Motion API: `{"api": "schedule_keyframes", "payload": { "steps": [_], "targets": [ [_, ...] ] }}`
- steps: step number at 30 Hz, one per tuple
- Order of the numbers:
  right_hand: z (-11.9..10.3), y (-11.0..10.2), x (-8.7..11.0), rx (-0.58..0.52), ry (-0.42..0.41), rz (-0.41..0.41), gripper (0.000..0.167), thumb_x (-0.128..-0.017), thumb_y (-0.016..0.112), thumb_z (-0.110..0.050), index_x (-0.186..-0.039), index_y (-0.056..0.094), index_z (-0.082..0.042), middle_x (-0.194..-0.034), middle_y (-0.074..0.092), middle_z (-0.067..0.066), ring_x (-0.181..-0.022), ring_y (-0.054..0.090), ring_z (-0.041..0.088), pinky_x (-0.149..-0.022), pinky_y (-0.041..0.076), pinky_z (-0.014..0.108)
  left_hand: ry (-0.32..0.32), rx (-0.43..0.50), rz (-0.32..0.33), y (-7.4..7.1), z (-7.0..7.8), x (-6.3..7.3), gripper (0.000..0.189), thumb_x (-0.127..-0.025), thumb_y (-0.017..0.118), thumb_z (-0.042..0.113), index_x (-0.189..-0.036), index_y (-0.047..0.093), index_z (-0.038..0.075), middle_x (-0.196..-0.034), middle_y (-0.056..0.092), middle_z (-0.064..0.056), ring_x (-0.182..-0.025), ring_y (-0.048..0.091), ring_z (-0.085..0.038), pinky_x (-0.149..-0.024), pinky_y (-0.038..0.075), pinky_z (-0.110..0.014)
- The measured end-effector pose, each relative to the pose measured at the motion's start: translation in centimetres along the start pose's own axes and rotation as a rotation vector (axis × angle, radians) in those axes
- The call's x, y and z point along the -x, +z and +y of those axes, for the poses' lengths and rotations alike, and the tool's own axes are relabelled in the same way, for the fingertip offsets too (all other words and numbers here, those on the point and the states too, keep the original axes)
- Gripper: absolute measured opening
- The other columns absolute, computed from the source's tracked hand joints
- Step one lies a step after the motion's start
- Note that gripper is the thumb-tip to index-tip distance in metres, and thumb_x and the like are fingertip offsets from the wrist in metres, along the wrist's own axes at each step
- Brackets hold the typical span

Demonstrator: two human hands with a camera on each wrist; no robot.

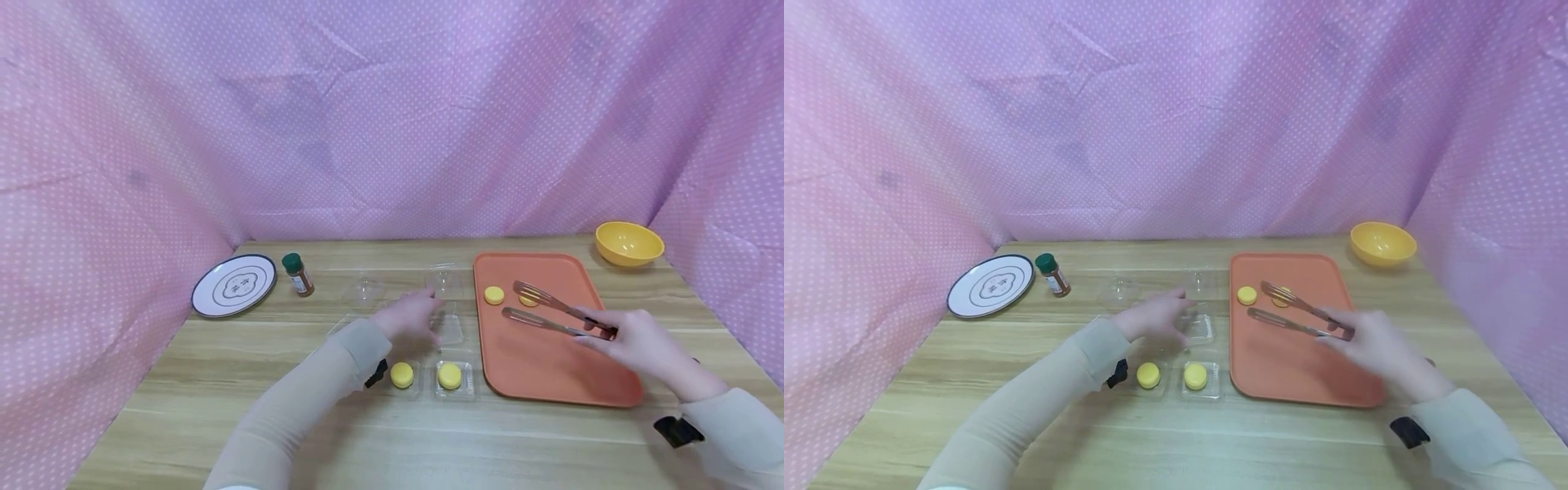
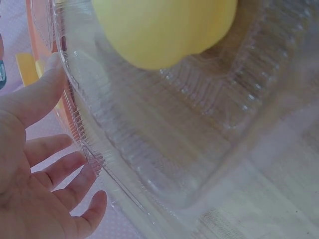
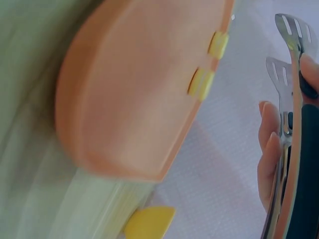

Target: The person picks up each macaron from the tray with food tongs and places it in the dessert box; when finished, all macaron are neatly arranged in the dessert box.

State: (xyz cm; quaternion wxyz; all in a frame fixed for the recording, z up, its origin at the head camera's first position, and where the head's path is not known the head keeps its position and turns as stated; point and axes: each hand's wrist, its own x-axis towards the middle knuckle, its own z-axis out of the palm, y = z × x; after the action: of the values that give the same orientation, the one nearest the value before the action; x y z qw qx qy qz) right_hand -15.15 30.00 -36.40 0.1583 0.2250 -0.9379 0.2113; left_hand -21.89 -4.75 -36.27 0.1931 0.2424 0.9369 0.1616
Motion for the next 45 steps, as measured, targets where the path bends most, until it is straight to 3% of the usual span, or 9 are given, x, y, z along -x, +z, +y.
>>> {"api": "schedule_keyframes", "payload": {
  "steps": [6,11,16,23,29,36,39,41,45],
  "targets": [
    [1.6,-0.9,-0.2,0.072,0.079,-0.05,0.044,-0.075,0.079,-0.022,-0.111,0.068,0.0,-0.066,0.056,-0.009,-0.053,0.039,-0.005,-0.045,0.034,0.02,0.03,-0.048,0.011,0.1,0.1,-0.1,0.081,-0.076,0.077,0.027,-0.146,0.036,0.016,-0.155,0.023,-0.011,-0.138,0.033,-0.032,-0.113,0.029,-0.044],
    [2.4,-1.4,-0.4,0.126,0.153,-0.155,0.047,-0.08,0.074,-0.03,-0.118,0.065,-0.003,-0.065,0.053,-0.008,-0.054,0.039,0.002,-0.048,0.031,0.021,0.03,-0.069,0.002,0.1,0.1,-0.4,0.083,-0.077,0.077,0.028,-0.146,0.035,0.014,-0.158,0.013,-0.014,-0.142,0.024,-0.033,-0.115,0.022,-0.047],
    [3.0,-1.3,-0.5,0.145,0.169,-0.198,0.048,-0.082,0.073,-0.031,-0.119,0.064,-0.003,-0.067,0.055,-0.007,-0.054,0.041,0.006,-0.047,0.031,0.022,0.027,-0.075,0.011,0.2,0.0,-0.6,0.082,-0.077,0.077,0.029,-0.146,0.035,0.015,-0.158,0.014,-0.013,-0.142,0.023,-0.033,-0.116,0.02,-0.048],
    [4.1,-0.8,-1.0,0.168,0.168,-0.231,0.048,-0.081,0.073,-0.03,-0.12,0.064,-0.004,-0.065,0.054,-0.008,-0.056,0.044,0.008,-0.05,0.033,0.026,-0.007,0.008,0.004,0.1,0.2,-0.1,0.086,-0.074,0.076,0.019,-0.148,0.031,0.017,-0.159,0.007,-0.009,-0.142,0.018,-0.037,-0.114,0.019,-0.052],
    [4.8,-0.6,-1.5,0.173,0.174,-0.273,0.051,-0.083,0.071,-0.032,-0.122,0.061,-0.002,-0.068,0.055,-0.006,-0.057,0.043,0.011,-0.049,0.032,0.027,-0.016,0.002,0.006,0.1,0.4,-0.1,0.086,-0.074,0.076,0.019,-0.148,0.033,0.018,-0.159,0.01,-0.009,-0.142,0.02,-0.037,-0.114,0.02,-0.052],
    [5.1,-0.6,-1.8,0.155,0.229,-0.321,0.058,-0.083,0.069,-0.035,-0.127,0.057,0.0,-0.057,0.043,-0.004,-0.055,0.04,0.014,-0.049,0.029,0.027,-0.01,0.003,0.007,0.1,0.4,-0.1,0.085,-0.075,0.076,0.018,-0.148,0.032,0.017,-0.159,0.009,-0.01,-0.143,0.018,-0.037,-0.115,0.018,-0.053],
    [5.2,-0.5,-1.8,0.138,0.213,-0.311,0.055,-0.082,0.07,-0.033,-0.125,0.059,0.0,-0.056,0.044,-0.005,-0.056,0.041,0.014,-0.051,0.031,0.027,-0.008,0.012,0.013,0.1,0.4,-0.1,0.086,-0.074,0.076,0.017,-0.148,0.032,0.017,-0.159,0.01,-0.009,-0.143,0.019,-0.036,-0.115,0.02,-0.051],
    [5.3,-0.4,-1.8,0.126,0.199,-0.301,0.052,-0.082,0.071,-0.03,-0.123,0.061,0.0,-0.055,0.044,-0.006,-0.056,0.042,0.013,-0.051,0.031,0.026,-0.016,0.028,0.011,0.1,0.4,0.0,0.086,-0.074,0.076,0.016,-0.148,0.032,0.018,-0.159,0.01,-0.008,-0.143,0.018,-0.036,-0.113,0.027,-0.049],
    [5.4,-0.2,-1.8,0.107,0.178,-0.285,0.047,-0.081,0.072,-0.027,-0.118,0.065,0.0,-0.055,0.047,-0.007,-0.055,0.041,0.012,-0.051,0.031,0.026,0.01,-0.023,0.017,0.2,0.3,-0.1,0.082,-0.076,0.077,0.023,-0.146,0.036,0.015,-0.153,0.028,-0.008,-0.137,0.034,-0.031,-0.109,0.037,-0.042]
  ]
}}
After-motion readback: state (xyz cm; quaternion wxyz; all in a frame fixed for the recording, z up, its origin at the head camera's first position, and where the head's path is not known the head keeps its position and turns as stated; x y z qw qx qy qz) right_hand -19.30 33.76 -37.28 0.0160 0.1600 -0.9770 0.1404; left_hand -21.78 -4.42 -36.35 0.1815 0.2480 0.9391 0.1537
